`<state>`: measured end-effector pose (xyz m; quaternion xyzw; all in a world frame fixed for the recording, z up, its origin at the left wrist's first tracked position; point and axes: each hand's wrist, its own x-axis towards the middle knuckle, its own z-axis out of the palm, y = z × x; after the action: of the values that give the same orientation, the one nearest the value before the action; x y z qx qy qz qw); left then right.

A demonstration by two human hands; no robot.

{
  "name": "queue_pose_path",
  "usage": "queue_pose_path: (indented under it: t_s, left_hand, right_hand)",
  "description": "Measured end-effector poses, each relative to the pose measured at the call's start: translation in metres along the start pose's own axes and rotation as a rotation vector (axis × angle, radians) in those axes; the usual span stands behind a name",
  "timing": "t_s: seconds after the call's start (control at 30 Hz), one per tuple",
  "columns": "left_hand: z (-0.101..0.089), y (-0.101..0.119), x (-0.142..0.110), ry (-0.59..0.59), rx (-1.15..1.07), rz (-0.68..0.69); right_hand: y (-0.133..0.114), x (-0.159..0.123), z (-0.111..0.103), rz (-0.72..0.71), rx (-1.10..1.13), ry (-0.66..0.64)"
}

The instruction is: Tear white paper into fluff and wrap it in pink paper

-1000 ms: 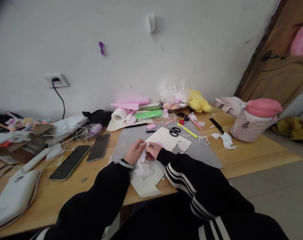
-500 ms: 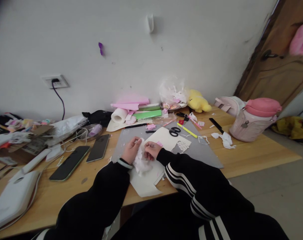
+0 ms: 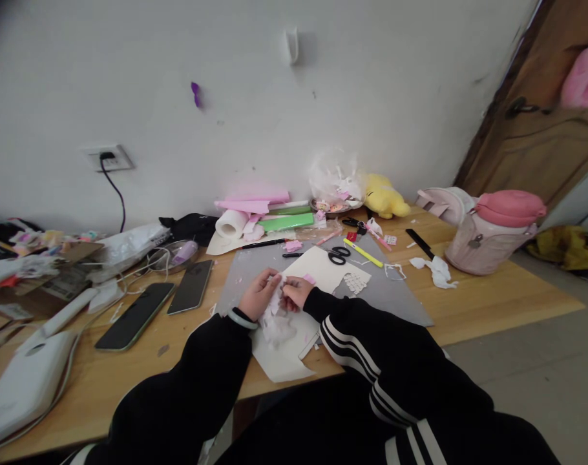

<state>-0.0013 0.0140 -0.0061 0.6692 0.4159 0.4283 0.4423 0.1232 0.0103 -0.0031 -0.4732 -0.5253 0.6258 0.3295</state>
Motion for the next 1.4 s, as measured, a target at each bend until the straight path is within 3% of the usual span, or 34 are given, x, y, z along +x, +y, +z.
queue_pose_path:
  t_s: [0.3, 0.63, 0.83, 1.1, 1.4]
  left_hand:
    - [-0.0015, -0.0008, 0.0016, 0.088, 0.009, -0.007]
    - [-0.0017, -0.0008, 0.0012, 0.057, 0.070, 0.026]
    - [-0.0007, 0.0014, 0.0010, 0.039, 0.088, 0.032]
    - [-0.0023, -0.0019, 0.0024, 0.106, 0.108, 0.031]
    - [-0.0020, -0.0007, 0.0016, 0.087, 0.119, 0.038]
  right_hand:
    - [-0.0022, -0.0039, -0.0045, -0.005, 0.030, -0.121]
    - [-0.0004, 0.0029, -0.0006, 0.013, 0.012, -0.007]
    - [0.0032, 0.0039, -0.0011, -0.011, -0.001, -0.011]
    - [-0.0017, 0.0002, -0.0006, 0.008, 0.015, -0.060]
    - [-0.0012, 0.0020, 0.0002, 0.005, 0.013, -0.006]
